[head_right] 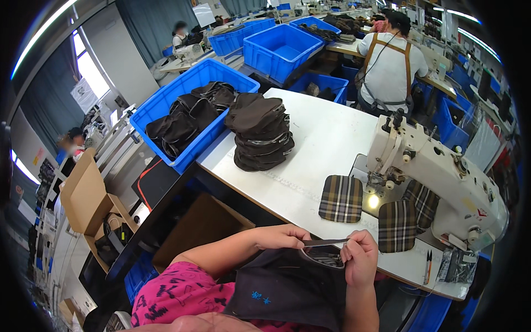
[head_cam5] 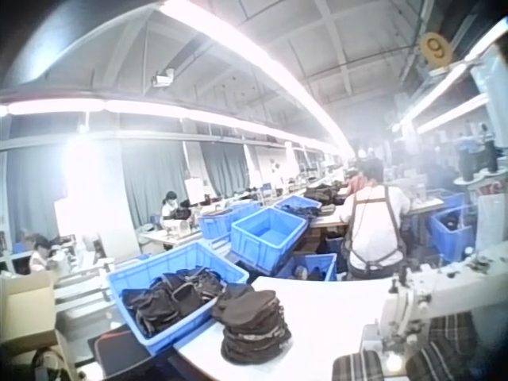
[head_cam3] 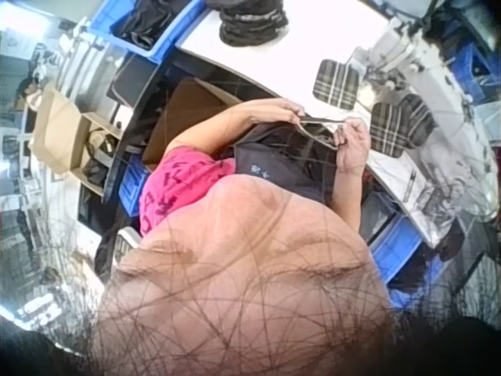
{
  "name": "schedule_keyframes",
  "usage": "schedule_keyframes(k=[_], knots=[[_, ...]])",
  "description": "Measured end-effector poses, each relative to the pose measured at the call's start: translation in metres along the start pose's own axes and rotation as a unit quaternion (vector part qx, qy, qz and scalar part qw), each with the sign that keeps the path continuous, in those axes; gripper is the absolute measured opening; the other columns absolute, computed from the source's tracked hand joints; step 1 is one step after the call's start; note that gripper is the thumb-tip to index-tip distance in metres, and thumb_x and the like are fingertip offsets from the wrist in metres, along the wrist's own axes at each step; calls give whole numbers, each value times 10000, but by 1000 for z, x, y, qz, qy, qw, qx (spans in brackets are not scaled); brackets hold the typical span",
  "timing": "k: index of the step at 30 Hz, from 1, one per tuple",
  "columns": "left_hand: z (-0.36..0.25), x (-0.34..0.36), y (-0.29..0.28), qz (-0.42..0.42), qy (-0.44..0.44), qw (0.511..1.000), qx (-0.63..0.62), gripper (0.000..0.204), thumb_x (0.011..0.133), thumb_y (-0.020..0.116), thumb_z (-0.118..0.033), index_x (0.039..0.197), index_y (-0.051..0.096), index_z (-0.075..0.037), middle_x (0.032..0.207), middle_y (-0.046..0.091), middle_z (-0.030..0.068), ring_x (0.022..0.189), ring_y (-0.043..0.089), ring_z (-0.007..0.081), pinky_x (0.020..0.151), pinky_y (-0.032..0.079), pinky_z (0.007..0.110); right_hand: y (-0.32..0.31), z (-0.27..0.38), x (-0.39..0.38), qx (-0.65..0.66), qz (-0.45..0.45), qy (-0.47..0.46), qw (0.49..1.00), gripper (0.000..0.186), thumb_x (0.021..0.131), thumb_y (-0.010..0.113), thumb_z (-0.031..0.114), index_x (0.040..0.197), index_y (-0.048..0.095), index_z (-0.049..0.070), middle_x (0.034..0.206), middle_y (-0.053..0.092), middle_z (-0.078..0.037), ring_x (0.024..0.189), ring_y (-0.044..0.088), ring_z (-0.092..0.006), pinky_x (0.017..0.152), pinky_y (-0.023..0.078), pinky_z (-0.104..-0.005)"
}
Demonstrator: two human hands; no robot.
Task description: The recorder uses an industrial sewing machine to sew and assemble small leather components into bags.
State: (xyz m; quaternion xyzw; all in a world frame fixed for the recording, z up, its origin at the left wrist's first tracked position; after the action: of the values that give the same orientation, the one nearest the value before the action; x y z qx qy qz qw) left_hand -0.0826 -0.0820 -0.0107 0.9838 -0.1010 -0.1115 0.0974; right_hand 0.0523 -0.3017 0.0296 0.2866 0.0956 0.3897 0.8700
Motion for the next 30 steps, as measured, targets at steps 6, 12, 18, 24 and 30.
schedule_keyframes(k=[6,12,18,24,30], knots=[[6,8,6,34,2,999,34,249,1031,564,-212,1143,646,-6,1099,658,11,1053,581,100,983,450,278,2,-10,6,-68,-16,9,998,107,985,625,18,909,553,44,782,547,9,628,480,-53,544,417,-231],[-44,28,13,-38,69,985,157,478,965,720,-453,1134,581,-28,988,642,25,886,608,143,813,511,324,4,-42,9,-253,-51,-40,965,100,999,662,39,941,580,43,829,596,24,726,542,-34,650,453,-210],[-60,42,30,-74,1,938,338,542,873,809,-461,1148,567,-61,842,611,60,766,603,206,729,500,347,1,-51,11,-196,-149,-70,967,105,994,675,28,980,571,35,880,618,6,793,569,-43,720,477,-219],[-64,49,18,-98,33,920,377,433,876,810,-312,1155,620,-40,921,684,125,833,668,252,763,528,375,-2,-51,29,-158,-69,-70,982,111,1003,662,43,1034,557,26,901,633,-42,799,623,-106,713,503,-260],[-62,73,-27,-55,28,977,205,202,974,661,-55,1170,662,-9,1042,686,8,979,606,83,903,502,265,-33,18,74,-548,42,-217,807,140,906,742,123,960,658,26,963,678,-94,835,652,-287,745,530,-370]])
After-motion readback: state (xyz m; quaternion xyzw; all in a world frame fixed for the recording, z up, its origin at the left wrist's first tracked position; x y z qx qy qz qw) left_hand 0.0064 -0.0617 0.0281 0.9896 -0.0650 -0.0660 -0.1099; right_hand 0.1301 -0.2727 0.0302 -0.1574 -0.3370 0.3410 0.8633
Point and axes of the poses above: each hand's wrist, its own x-axis towards the middle knuckle, its own y-axis out of the palm, z = x × y, the point moved 1 cm from there along x, towards the middle knuckle
